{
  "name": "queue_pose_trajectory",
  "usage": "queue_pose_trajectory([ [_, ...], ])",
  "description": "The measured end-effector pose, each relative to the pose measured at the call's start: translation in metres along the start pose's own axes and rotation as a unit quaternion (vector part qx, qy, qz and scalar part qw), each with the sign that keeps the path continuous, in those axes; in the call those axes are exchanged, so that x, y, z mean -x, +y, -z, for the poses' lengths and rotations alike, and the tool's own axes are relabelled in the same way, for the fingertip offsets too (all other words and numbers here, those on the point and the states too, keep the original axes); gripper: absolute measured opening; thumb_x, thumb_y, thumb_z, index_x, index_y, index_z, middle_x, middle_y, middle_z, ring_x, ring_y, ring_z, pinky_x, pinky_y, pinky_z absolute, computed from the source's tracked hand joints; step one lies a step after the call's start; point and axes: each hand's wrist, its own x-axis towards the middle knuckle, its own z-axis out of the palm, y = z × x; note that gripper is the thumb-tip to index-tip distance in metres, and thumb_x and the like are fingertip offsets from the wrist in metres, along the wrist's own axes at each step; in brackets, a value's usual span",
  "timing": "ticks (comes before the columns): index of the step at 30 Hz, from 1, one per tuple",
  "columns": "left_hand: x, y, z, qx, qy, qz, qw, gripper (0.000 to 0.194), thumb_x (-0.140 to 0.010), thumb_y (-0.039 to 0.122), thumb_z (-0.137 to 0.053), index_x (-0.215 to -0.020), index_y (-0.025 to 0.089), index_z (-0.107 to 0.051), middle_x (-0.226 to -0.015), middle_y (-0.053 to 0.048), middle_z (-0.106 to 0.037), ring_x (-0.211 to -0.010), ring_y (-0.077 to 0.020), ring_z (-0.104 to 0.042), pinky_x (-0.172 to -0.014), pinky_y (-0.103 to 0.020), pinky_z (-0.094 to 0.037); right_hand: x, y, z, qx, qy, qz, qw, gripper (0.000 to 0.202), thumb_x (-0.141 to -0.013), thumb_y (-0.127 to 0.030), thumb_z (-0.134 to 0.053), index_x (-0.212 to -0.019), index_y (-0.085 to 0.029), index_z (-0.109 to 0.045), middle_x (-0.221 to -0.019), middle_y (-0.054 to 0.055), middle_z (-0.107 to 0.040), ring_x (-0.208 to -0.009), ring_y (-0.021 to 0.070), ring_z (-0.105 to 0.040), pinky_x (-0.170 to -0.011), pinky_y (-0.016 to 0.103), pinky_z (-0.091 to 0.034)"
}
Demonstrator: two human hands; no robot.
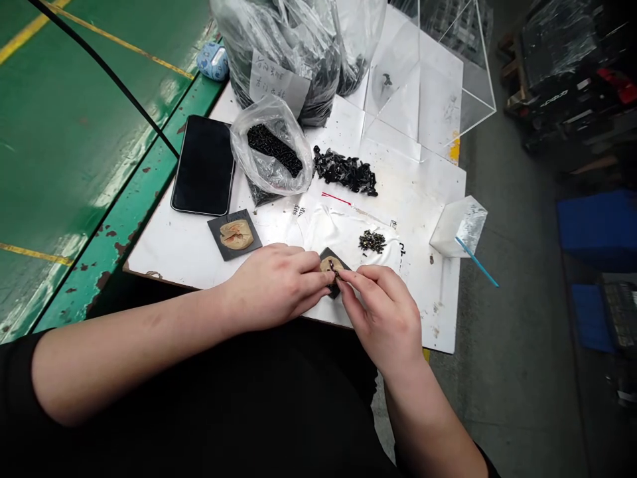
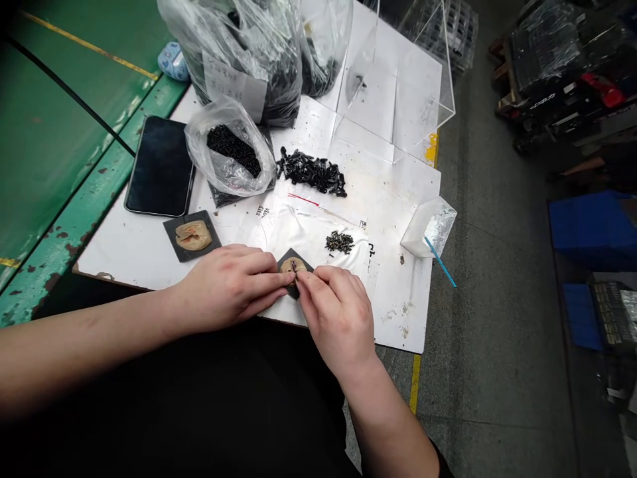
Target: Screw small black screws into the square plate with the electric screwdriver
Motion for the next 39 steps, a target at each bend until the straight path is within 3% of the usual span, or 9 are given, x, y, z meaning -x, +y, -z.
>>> queue_pose_trajectory([
  [16, -0.001, 0.001, 0.000, -0.016, -0.013, -0.004, 1.000, 0.033, -0.118, 0.041, -0.051, -0.128, 0.023, -0.077, -0.096, -0.004, -0.073, -0.084, -0.0196, -0.070, -0.074, -0.035, -0.053, -0.002, -0.010, -0.009, -0.058, 0.024, -0.113, 0.992, 0.015, -0.109, -0.022, -0.069, -0.117, -0.028, -0.079, -0.108, 0.007, -0.076, -0.096, 0.0228, -0.078, -0.088, 0.040, -0.070],
  [27, 0.000, 0.001, -0.001, -0.018, 0.009, -0.009, 1.000, 0.030, -0.117, 0.039, -0.054, -0.128, 0.024, -0.078, -0.094, -0.003, -0.073, -0.082, -0.0190, -0.069, -0.074, -0.036, -0.051, -0.003, -0.013, -0.010, -0.072, 0.036, -0.143, 0.987, 0.013, -0.107, -0.021, -0.069, -0.109, -0.028, -0.080, -0.104, 0.006, -0.077, -0.095, 0.0225, -0.077, -0.087, 0.039, -0.068],
  [35, 0.000, 0.001, -0.002, -0.011, 0.024, -0.011, 1.000, 0.028, -0.115, 0.038, -0.057, -0.126, 0.025, -0.079, -0.092, -0.001, -0.073, -0.080, -0.0192, -0.069, -0.071, -0.037, -0.050, -0.005, -0.016, -0.008, -0.072, 0.055, -0.142, 0.986, 0.011, -0.106, -0.019, -0.071, -0.109, -0.025, -0.081, -0.105, 0.006, -0.076, -0.096, 0.0212, -0.076, -0.087, 0.036, -0.067],
  [39, -0.001, 0.001, -0.002, -0.029, 0.020, -0.015, 0.999, 0.029, -0.115, 0.039, -0.058, -0.130, 0.026, -0.079, -0.091, -0.001, -0.073, -0.080, -0.0203, -0.070, -0.072, -0.038, -0.051, -0.001, -0.011, -0.007, -0.063, 0.079, -0.073, 0.992, 0.017, -0.104, -0.016, -0.076, -0.117, -0.025, -0.081, -0.110, 0.006, -0.073, -0.098, 0.0205, -0.075, -0.088, 0.037, -0.067],
])
